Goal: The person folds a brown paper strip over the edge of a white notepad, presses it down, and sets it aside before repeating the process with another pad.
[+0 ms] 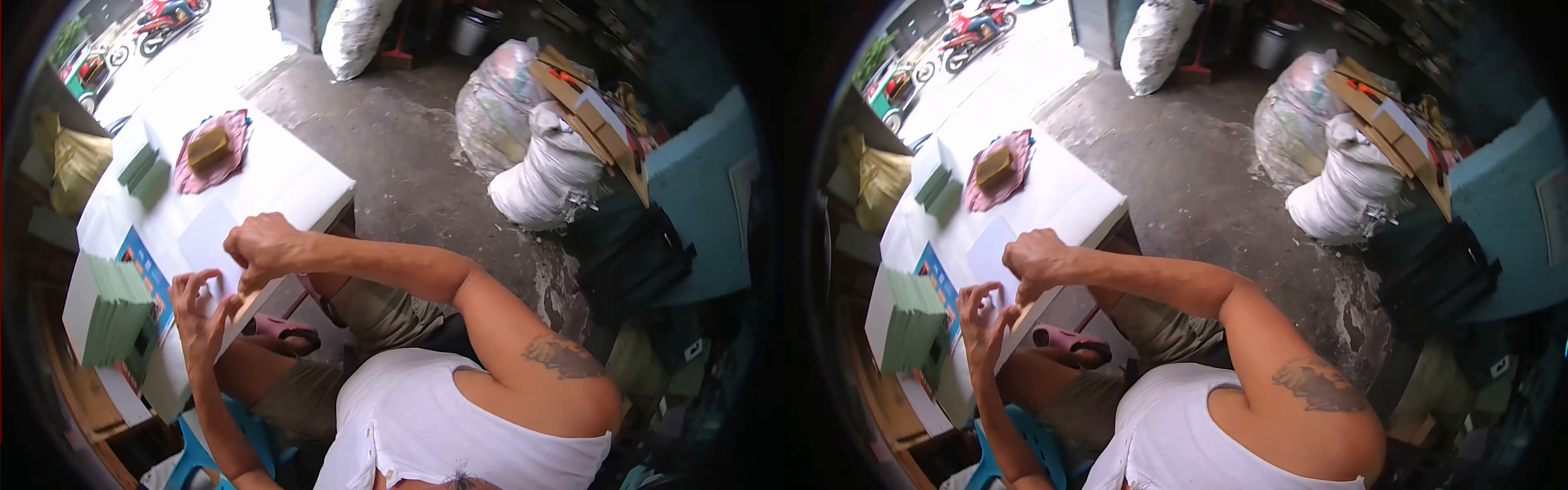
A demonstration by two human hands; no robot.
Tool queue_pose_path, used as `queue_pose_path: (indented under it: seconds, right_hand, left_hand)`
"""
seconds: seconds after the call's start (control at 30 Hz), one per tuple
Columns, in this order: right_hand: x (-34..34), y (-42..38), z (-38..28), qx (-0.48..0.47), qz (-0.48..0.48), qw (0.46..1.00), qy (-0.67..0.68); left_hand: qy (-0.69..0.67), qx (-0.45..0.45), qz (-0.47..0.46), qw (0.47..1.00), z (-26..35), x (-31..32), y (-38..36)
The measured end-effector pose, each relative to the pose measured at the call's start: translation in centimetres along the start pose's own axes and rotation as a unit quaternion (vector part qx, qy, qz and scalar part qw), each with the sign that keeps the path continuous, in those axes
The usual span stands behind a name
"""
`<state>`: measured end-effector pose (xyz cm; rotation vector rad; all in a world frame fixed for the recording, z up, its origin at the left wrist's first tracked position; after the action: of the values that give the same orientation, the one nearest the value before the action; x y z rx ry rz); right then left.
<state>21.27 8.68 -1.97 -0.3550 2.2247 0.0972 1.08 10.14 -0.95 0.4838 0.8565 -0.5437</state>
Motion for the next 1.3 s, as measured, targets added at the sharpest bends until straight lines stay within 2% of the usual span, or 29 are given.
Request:
queue_pose_path:
  seconds: [0.1, 0.2, 0.3, 0.43, 0.63, 0.73, 0.8, 0.9, 0.97, 1.0, 1.03, 1.23, 1.3]
  right_hand:
    - [-0.3, 0.8, -0.2, 0.020, -0.035, 0.999, -0.031]
    - [-0.2, 0.8, -0.5, 0.007, -0.055, 0.998, -0.042]
    - [0.0, 0.6, 0.4, -0.049, -0.052, 0.997, -0.010]
    - [-0.7, 0.4, 2.1, -0.074, -0.106, 0.991, 0.044]
    - [-0.7, 1.3, 0.8, -0.052, -0.091, 0.994, -0.024]
    - [-0.5, 1.7, 0.9, -0.043, -0.084, 0.995, -0.022]
    - [-0.8, 1.2, 1.0, -0.061, -0.074, 0.995, -0.020]
    - [-1.6, 0.7, 0.7, -0.052, -0.119, 0.991, -0.027]
    - [-2.3, 0.6, 1.1, -0.062, -0.137, 0.988, 0.039]
    - [-2.4, 0.3, 1.1, -0.085, -0.116, 0.986, 0.087]
    - [-2.8, 0.2, 0.9, -0.109, -0.094, 0.988, 0.056]
    - [-3.8, -0.6, 2.1, -0.091, -0.112, 0.987, 0.064]
    - [-4.1, -1.2, 2.5, -0.092, -0.106, 0.987, 0.080]
  left_hand:
    - [0.000, -0.008, 0.001, 1.000, -0.1, 0.2, 0.2]
    - [-0.024, -0.040, -0.043, 0.998, -0.2, -0.1, 0.6]
    - [-0.055, -0.036, -0.060, 0.996, 0.3, -0.5, 0.7]
    - [-0.104, -0.040, -0.087, 0.990, -1.0, -0.8, 0.4]
    - [-0.004, -0.052, -0.090, 0.995, -0.2, -0.8, 1.2]
    - [-0.027, -0.057, -0.088, 0.994, -0.4, -0.5, 1.6]
    - [-0.020, -0.031, -0.098, 0.994, -0.7, -0.8, 1.9]
    - [-0.027, 0.001, -0.087, 0.996, -1.5, -0.5, 1.8]
    - [-0.028, -0.002, -0.106, 0.994, -2.0, -0.6, 1.3]
    - [-0.054, -0.016, -0.123, 0.991, -1.8, -1.0, 1.1]
    - [-0.064, 0.013, -0.108, 0.992, -2.4, -0.6, 0.9]
    - [-0.087, 0.022, -0.147, 0.985, -3.5, -0.5, 0.8]
    - [-0.098, 0.037, -0.129, 0.986, -3.8, -0.9, 0.7]
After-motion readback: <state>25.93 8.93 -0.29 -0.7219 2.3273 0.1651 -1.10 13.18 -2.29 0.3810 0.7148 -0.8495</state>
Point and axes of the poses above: each hand's wrist, its own y-axis towards the middle knuckle, its own x-axis out of the palm, z = x × y, the point moved 3 cm from there along y, towards the middle knuckle, and after that the axes turned 5 degrees about -z, right-handed, at the moved point
